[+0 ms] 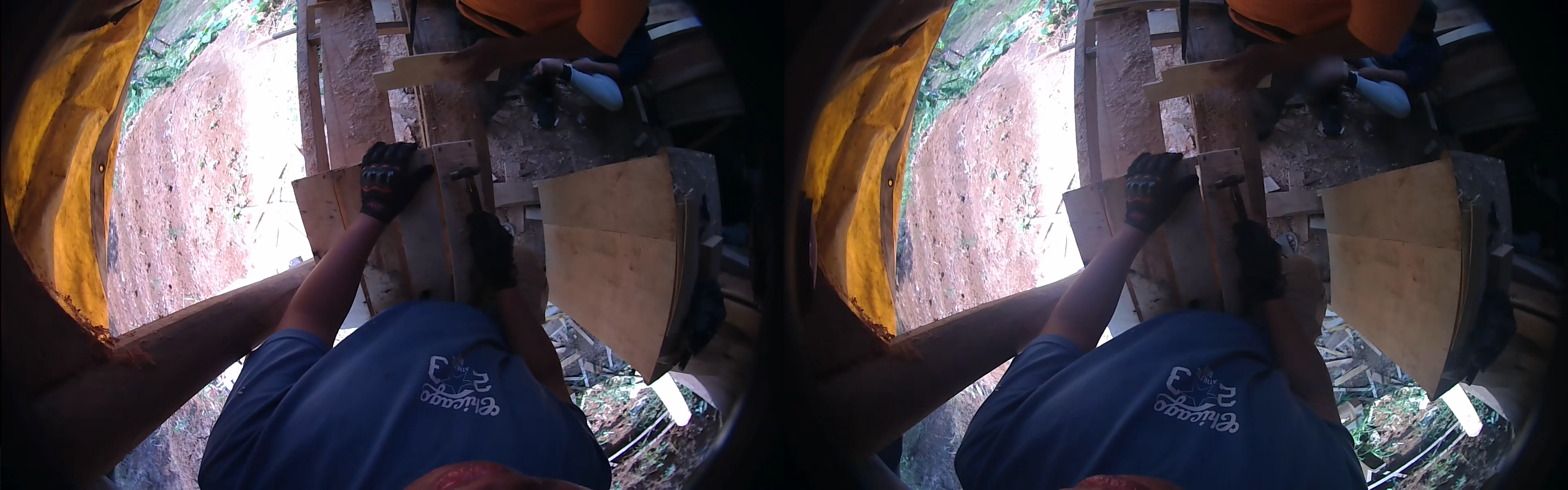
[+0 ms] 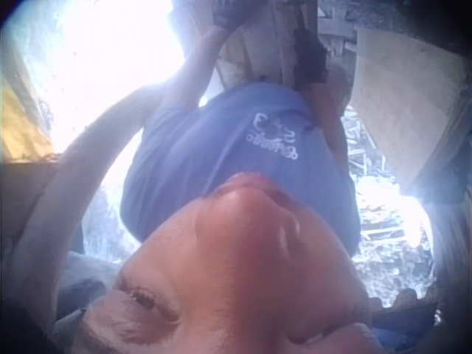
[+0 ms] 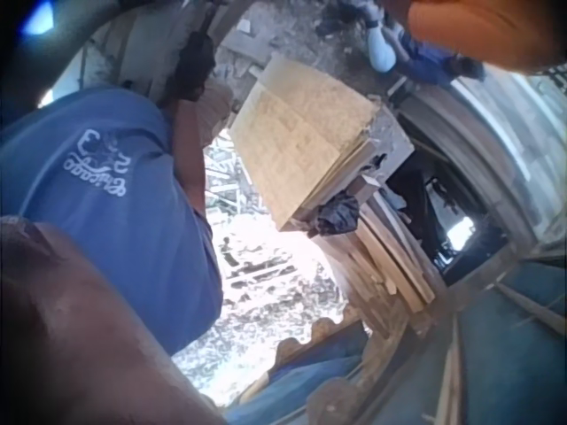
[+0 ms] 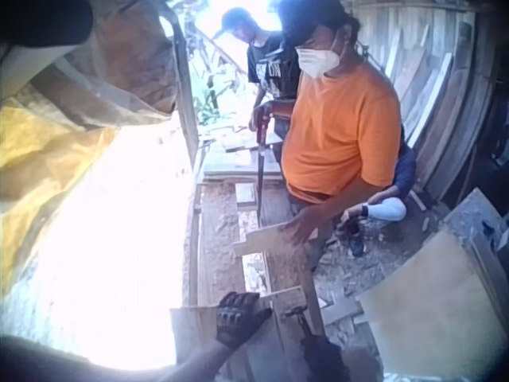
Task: The person hammers nails into wooden slats to assemble a crate while another person holds the components in place.
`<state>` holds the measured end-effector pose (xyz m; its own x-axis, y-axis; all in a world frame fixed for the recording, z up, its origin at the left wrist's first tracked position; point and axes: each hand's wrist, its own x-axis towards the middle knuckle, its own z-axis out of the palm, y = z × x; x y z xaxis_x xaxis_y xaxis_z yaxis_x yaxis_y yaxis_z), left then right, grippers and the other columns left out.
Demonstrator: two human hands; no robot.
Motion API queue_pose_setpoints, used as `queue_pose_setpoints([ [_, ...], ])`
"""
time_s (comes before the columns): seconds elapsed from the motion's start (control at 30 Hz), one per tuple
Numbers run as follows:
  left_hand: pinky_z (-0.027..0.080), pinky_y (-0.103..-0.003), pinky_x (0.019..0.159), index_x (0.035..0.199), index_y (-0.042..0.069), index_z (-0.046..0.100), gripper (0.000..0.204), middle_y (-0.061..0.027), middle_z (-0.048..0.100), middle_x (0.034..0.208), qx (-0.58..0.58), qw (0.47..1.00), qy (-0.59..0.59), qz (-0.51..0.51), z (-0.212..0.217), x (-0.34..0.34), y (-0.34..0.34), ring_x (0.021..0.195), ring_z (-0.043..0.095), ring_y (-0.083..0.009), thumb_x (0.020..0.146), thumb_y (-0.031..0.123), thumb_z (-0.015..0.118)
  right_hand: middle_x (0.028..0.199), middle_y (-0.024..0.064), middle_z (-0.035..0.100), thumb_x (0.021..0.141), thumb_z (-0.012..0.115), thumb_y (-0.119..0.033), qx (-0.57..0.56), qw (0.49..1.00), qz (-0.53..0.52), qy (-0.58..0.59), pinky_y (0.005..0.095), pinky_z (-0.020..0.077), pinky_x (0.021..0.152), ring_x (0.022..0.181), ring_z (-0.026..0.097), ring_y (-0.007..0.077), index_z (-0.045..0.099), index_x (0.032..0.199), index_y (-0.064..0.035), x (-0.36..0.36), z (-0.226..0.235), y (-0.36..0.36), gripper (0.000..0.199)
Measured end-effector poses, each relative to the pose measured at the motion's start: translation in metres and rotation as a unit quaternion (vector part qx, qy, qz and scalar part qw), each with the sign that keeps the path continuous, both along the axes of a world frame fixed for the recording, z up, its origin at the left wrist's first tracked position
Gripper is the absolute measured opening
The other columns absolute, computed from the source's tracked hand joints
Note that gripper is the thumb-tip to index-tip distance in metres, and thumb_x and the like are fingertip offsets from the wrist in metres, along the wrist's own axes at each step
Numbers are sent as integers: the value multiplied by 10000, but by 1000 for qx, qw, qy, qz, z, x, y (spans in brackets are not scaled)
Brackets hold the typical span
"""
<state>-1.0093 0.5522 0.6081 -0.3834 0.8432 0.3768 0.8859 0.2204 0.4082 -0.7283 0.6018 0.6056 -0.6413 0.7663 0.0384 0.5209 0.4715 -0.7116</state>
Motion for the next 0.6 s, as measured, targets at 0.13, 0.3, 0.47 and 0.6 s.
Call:
queue_pose_setpoints([
  [0.13, 482, -462, 1074, 1306, 88, 679, 542, -124, 719, 1252, -113, 984, -134, -23, 34, -10, 6, 1203, 653, -355, 894, 432, 755, 1043, 145, 698, 980, 599, -86, 47, 999, 22, -7, 450, 543, 789, 950, 702, 347, 688, 1184, -76, 9, -14, 6, 223],
  [0.3, 488, -386, 1113, 1349, 96, 702, 456, -110, 749, 1283, -138, 936, -278, -167, -8, -93, -4, 1244, 678, -303, 1087, 414, 507, 1008, 153, 721, 996, 587, -114, -74, 995, -57, -17, 443, 552, 787, 935, 719, 332, 699, 1175, -90, -8, 13, -5, 213],
  [0.47, 485, -331, 1096, 1255, 113, 776, 553, -90, 782, 1224, -160, 760, -627, -63, 17, -102, 14, 1170, 723, -243, 1146, 475, 372, 985, 134, 740, 992, 599, -121, -79, 995, -54, 8, 434, 558, 792, 929, 727, 321, 707, 1172, -98, 1, -5, 2, 212],
  [0.6, 477, -349, 1084, 1263, 100, 767, 605, -82, 791, 1197, -272, 911, -295, -91, 24, -96, 11, 1143, 729, -244, 1138, 518, 348, 1001, 132, 731, 978, 604, -108, -44, 998, -30, 26, 435, 559, 801, 937, 722, 328, 707, 1183, -98, 3, -4, 2, 229],
])
